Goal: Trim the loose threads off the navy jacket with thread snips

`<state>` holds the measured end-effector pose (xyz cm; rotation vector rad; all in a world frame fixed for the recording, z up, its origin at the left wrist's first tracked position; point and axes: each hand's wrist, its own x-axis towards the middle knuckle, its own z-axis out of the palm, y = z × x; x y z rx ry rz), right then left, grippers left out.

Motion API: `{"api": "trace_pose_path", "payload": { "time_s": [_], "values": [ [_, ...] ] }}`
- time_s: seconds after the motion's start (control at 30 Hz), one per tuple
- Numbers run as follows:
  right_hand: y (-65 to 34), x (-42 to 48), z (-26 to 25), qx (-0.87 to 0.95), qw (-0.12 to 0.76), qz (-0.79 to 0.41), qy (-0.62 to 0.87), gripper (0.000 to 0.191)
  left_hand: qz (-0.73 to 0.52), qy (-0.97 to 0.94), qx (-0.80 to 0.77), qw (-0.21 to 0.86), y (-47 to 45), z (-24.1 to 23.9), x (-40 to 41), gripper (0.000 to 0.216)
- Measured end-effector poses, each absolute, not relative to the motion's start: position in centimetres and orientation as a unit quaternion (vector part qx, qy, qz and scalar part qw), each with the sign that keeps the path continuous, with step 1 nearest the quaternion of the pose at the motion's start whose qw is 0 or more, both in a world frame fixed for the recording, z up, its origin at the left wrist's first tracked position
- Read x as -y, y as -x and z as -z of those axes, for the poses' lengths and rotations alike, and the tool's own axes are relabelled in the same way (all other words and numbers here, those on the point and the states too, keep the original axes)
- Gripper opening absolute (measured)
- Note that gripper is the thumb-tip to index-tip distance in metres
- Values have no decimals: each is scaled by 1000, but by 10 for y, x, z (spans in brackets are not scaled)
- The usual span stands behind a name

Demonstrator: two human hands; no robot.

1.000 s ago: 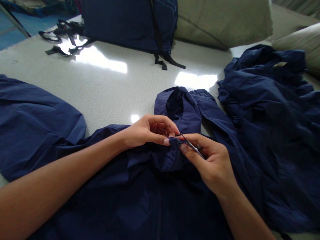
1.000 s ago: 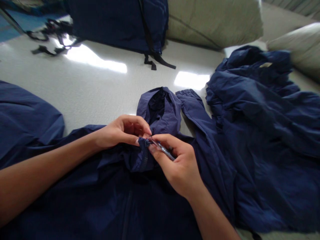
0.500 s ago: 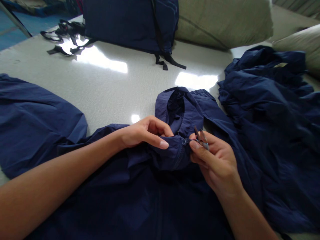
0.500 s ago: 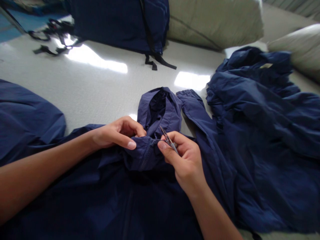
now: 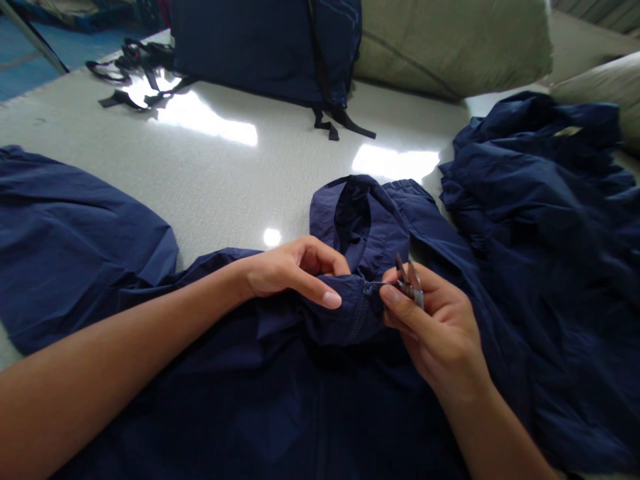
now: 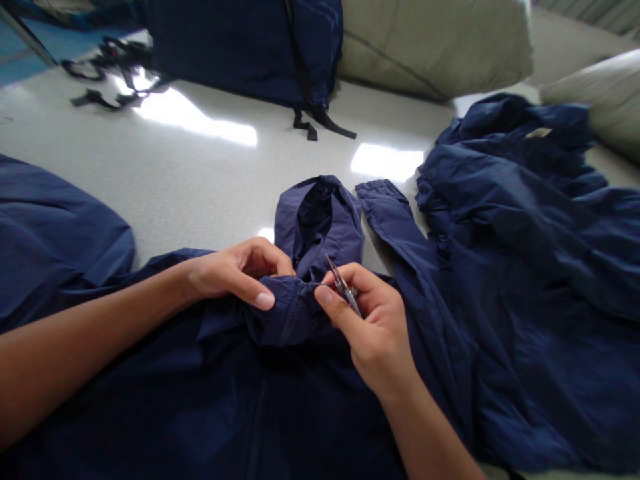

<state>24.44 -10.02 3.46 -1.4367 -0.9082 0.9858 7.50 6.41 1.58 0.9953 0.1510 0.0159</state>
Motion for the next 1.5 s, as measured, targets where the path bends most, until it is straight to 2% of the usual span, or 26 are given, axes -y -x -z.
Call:
{"api": "trace_pose_path", "payload": {
  "time_s": [0.17,0.4,0.57,0.87,1.1,1.33,1.5],
  "values": [
    [-240,102,-36,480,557,-266,624,5,-4,-509,-102,855,-76,-19,-59,15],
    [-242,106,-41,685,488,-43,540,30,-36,-540,-120,832,-75,-19,-59,11],
    [-245,106,-46,743,432,32,511,29,-106,-566,-110,810,-79,-18,-60,16],
    [-240,107,-45,753,419,54,505,20,-153,-604,-133,770,-84,-16,-54,34],
    [-232,110,-43,770,432,-56,466,21,-212,-578,-167,770,-83,-16,-53,43],
    [-232,104,-45,759,451,-63,466,17,-216,-575,-184,767,-85,-17,-53,47],
    [-233,106,-49,743,448,-55,495,22,-215,-577,-182,767,-84,-15,-55,46]
  ]
}}
